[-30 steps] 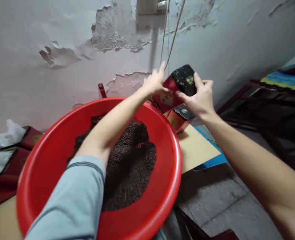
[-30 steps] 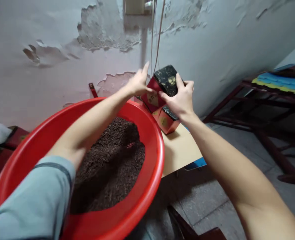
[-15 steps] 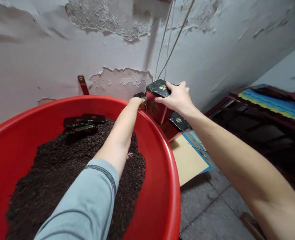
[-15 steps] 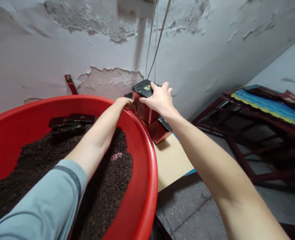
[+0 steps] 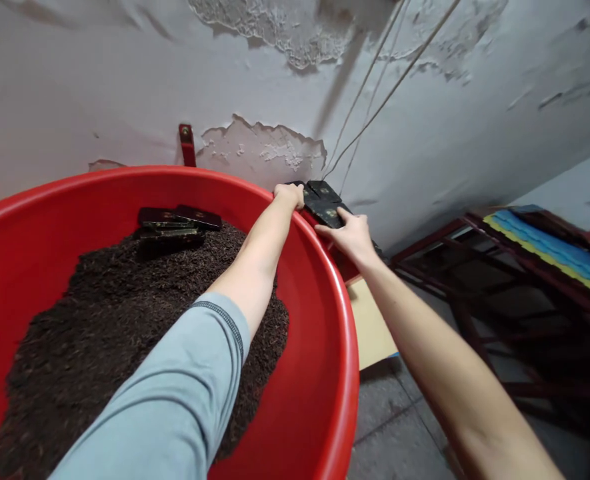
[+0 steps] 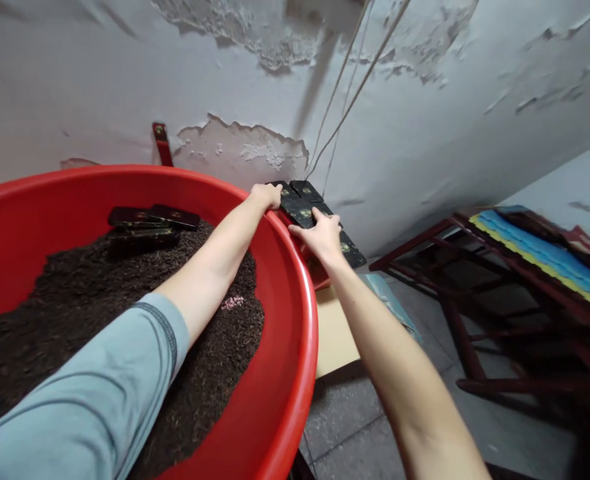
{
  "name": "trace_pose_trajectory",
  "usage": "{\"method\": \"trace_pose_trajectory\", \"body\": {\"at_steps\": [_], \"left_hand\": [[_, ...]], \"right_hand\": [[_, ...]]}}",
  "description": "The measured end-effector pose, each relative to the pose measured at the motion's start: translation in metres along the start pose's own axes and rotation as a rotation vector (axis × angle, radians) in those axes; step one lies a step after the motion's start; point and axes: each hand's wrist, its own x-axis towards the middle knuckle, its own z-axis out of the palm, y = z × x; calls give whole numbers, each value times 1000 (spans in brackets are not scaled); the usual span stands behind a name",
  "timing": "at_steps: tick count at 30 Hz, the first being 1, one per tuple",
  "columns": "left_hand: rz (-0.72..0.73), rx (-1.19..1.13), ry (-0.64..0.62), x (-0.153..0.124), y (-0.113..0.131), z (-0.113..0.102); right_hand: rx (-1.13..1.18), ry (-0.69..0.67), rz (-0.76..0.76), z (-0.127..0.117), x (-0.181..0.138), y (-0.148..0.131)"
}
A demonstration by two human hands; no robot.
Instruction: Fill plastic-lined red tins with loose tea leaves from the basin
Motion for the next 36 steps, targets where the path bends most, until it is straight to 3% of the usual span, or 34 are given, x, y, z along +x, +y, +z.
{"method": "trace_pose_trajectory", "body": {"at_steps": [3, 9, 12, 14, 17, 20, 27, 36], "left_hand": [[26, 2, 7, 5, -3, 3], [114, 3, 60, 16, -11, 7], [175, -38, 76, 17, -14, 8], [215, -65, 63, 17, -15, 8], [249, -54, 21, 18, -18, 6], [258, -42, -13, 18, -17, 3], [246, -145, 6, 14, -17, 3], [205, -141, 17, -4, -9, 1]], "right_hand": [[62, -31, 182, 14, -10, -9], [140, 84, 207, 40, 0, -12], [136, 125, 137, 49, 1, -4], [70, 60, 60, 47, -3, 3], [-165, -67, -121, 33, -11, 10], [-434, -96, -275, 22, -14, 12], [-542, -32, -318, 38, -15, 22], [-590, -121, -445, 38, -11, 23]]}}
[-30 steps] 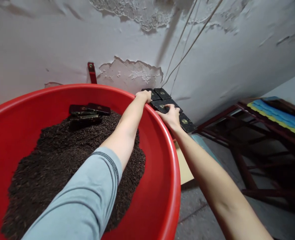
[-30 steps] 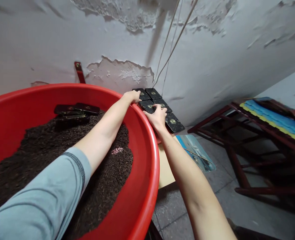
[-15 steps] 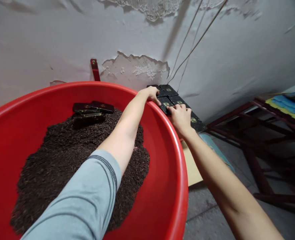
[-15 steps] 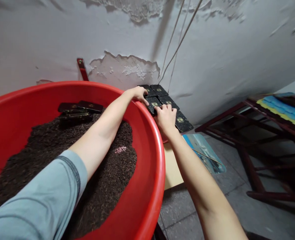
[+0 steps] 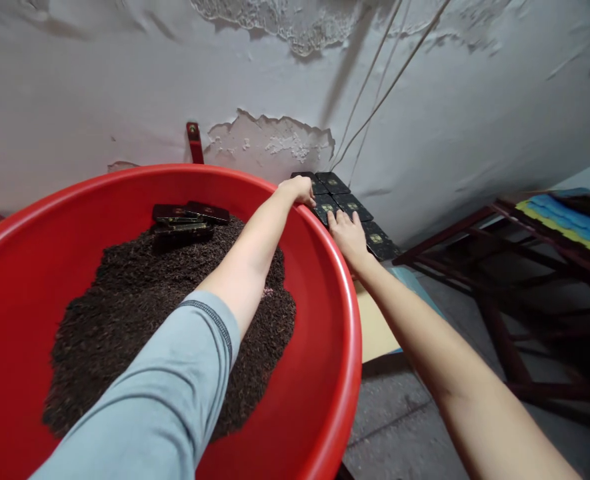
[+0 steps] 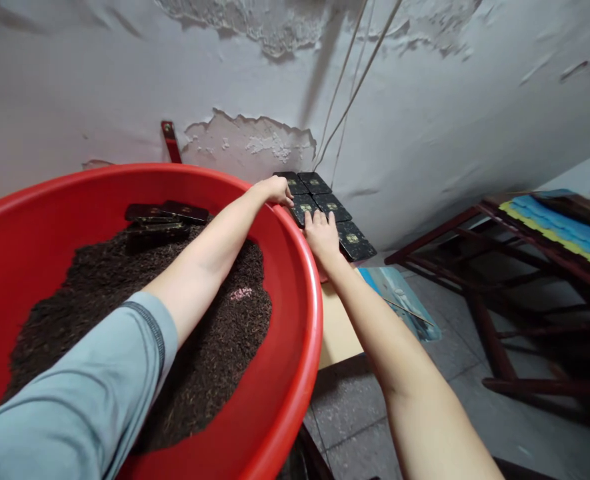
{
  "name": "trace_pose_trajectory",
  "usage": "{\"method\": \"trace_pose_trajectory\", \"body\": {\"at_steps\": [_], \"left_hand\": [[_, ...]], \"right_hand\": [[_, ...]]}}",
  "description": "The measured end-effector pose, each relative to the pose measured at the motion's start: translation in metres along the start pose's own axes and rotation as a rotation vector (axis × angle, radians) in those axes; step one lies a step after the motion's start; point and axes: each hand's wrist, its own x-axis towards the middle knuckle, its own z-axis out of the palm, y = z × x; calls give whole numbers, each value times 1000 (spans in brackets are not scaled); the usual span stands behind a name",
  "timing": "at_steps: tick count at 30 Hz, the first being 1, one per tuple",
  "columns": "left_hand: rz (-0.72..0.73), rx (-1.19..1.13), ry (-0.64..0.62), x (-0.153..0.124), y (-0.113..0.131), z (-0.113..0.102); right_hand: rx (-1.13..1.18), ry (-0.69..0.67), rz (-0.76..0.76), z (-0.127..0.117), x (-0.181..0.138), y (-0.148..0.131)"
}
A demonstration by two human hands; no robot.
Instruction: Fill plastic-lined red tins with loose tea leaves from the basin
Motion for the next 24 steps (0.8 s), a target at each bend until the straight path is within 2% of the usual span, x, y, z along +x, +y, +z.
{"method": "trace_pose_trajectory", "body": {"at_steps": [2, 4, 9, 12, 15, 18, 21, 22, 24], "left_hand": [[-35, 35, 40, -7, 2, 0], [-60, 63, 134, -15, 3, 1], [-79, 106, 296, -27, -3, 9], [-31, 171, 302, -32, -6, 13], [41, 243, 251, -49, -7, 13], [62, 287, 202, -85, -8, 4], [73, 395, 105, -137, -15, -11], [78, 439, 60, -157, -18, -17], [80, 499, -4, -198, -28, -28]], "right_hand": [[5, -13, -36, -3, 4, 1], [18, -32, -54, -4, 5, 0], [95, -33, -5, 8, 0, -7], [125, -34, -6, 10, -3, -9], [137, -105, -17, -2, -2, -8], [150, -233, -36, -27, 3, -2], [161, -297, -52, -58, 16, -4], [165, -266, -46, -68, 21, -9], [206, -96, -38, -88, 29, -29]]}}
